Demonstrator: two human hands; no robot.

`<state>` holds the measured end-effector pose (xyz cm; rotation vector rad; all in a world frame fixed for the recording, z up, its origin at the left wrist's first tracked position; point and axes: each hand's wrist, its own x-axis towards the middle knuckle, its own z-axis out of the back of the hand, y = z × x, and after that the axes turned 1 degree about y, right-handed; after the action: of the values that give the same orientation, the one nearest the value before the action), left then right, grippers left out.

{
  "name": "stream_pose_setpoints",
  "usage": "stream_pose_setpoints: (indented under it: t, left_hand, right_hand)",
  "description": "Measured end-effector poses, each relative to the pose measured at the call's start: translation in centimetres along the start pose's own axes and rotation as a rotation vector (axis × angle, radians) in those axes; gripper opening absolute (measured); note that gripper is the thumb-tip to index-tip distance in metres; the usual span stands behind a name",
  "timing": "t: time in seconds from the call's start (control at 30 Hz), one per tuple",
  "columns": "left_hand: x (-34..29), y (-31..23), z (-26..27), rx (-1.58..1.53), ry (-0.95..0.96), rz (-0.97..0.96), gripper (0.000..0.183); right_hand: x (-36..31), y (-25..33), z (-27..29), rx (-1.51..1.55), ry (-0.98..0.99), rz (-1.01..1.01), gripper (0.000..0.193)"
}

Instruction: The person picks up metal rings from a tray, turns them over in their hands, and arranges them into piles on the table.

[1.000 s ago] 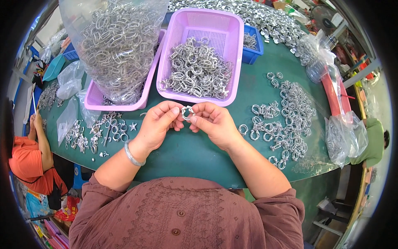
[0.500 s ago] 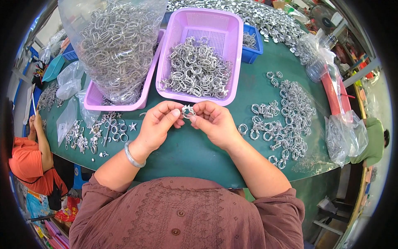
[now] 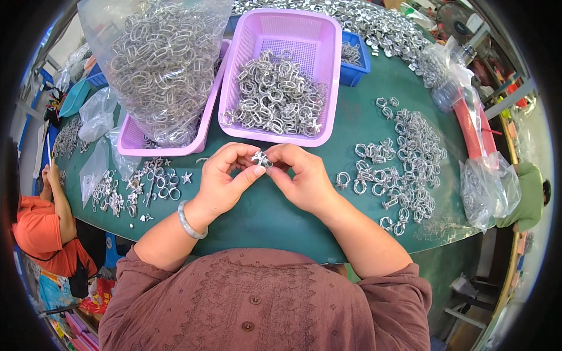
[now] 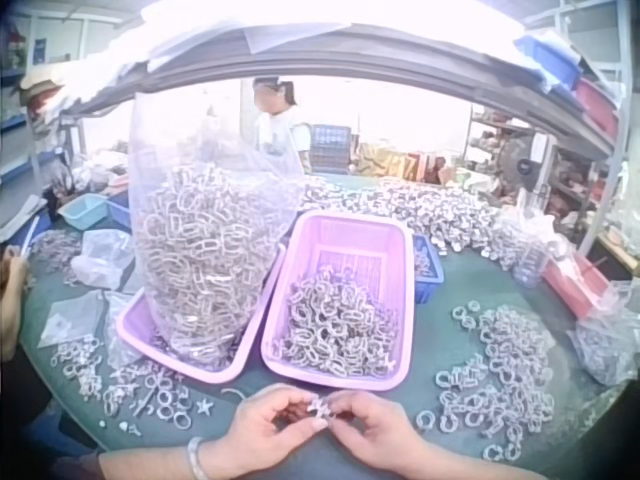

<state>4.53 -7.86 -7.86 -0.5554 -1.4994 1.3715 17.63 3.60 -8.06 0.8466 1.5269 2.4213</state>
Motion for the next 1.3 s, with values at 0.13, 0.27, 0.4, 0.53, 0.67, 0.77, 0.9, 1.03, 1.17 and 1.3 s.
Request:
stream_pose_setpoints:
  t: [0.13,0.27,0.4,0.53,0.67,0.77,0.9,1.03,1.17,1.3]
  left_hand:
    - [0.0,-0.2,-0.1,0.027,0.003,-0.052,0.024]
    - [-0.1,-0.2,0.2,0.071,0.036,-0.055,0.028]
    - [-0.1,-0.2,0.2,0.123,0.034,-0.101,0.029]
    - [-0.1,0.0,0.3,0.158,0.032,-0.139,0.03]
    - [0.0,0.0,0.2,0.162,0.027,-0.163,0.031]
    - [0.0,-0.1,0.2,0.165,0.026,-0.171,0.031]
    - [0.0,-0.1,0.2,0.164,0.03,-0.178,0.032]
    - [0.0,0.2,0.0,0.142,-0.009,-0.186,0.032]
    - [-0.1,0.7,-0.1,0.033,-0.038,-0.128,0.032]
    - [-0.1,0.8,0.2,0.02,0.034,-0.065,0.034]
  right_hand:
    - [0.1,-0.3,-0.1,0.0,-0.07,0.054,0.02]
    - [0.1,-0.4,-0.3,0.02,-0.095,0.053,0.021]
    - [0.2,-0.1,-0.2,0.053,-0.097,0.057,0.022]
    - [0.2,0.1,-0.3,0.097,-0.098,0.06,0.025]
    - [0.2,-0.2,-0.3,0.094,-0.089,0.062,0.027]
    - [0.2,-0.3,-0.3,0.116,-0.087,0.044,0.028]
    - [0.1,-0.5,-0.2,0.106,-0.074,0.053,0.032]
    - [0.1,-0.7,-0.3,0.105,-0.118,0.078,0.037]
    - [0.2,-0.7,-0.3,0.114,-0.142,0.112,0.039]
    - [0.1,-0.8,-0.2,0.06,-0.17,0.136,0.042]
